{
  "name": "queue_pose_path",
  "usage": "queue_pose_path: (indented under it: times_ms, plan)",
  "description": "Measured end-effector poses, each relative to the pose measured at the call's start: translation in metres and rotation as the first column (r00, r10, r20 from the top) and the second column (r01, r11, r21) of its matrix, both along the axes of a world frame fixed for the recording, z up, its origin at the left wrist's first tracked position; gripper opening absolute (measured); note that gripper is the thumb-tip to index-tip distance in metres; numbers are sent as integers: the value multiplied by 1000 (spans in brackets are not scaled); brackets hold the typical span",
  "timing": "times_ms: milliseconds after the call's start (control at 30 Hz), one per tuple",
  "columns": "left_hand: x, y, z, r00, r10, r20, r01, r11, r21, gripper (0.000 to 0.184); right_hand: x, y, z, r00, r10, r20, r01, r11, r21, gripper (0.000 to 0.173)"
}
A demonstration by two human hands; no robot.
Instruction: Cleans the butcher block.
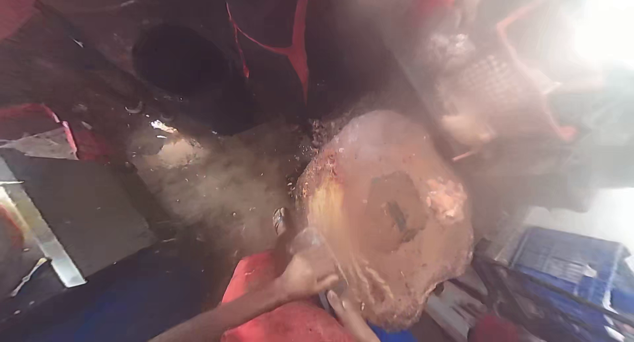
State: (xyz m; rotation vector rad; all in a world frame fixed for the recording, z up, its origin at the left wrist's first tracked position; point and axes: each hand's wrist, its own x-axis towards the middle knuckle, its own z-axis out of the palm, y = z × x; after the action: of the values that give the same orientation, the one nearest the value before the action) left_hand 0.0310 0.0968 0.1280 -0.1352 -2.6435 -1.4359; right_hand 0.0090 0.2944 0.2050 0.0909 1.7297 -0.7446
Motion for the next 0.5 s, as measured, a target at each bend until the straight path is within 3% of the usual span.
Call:
queue_pose_path:
  times_ms: [67,167,300,433,500]
  plan:
    - [-11,-11,-5,998,48,-45,-50,997,-54,28,-13,-20,2,995,21,97,-27,998,64,58]
    - [-21,-22,-8,994,-25,-110,14,995,-97,31,-25,-28,-1,969,-73,235,60,996,64,60]
    - [-19,-9,-4,997,-29,-75,27,999,-27,30,-12,1,-7,995,5,104,-2,1000,-29,58]
    - [5,25,2,966,-258,1,258,964,66,24,15,59,-10,999,35,-22,-36,997,-69,55]
    - [-13,11,0,988,-152,11,153,988,-25,24,3,34,-13,1000,0,-15,-2,993,-114,58]
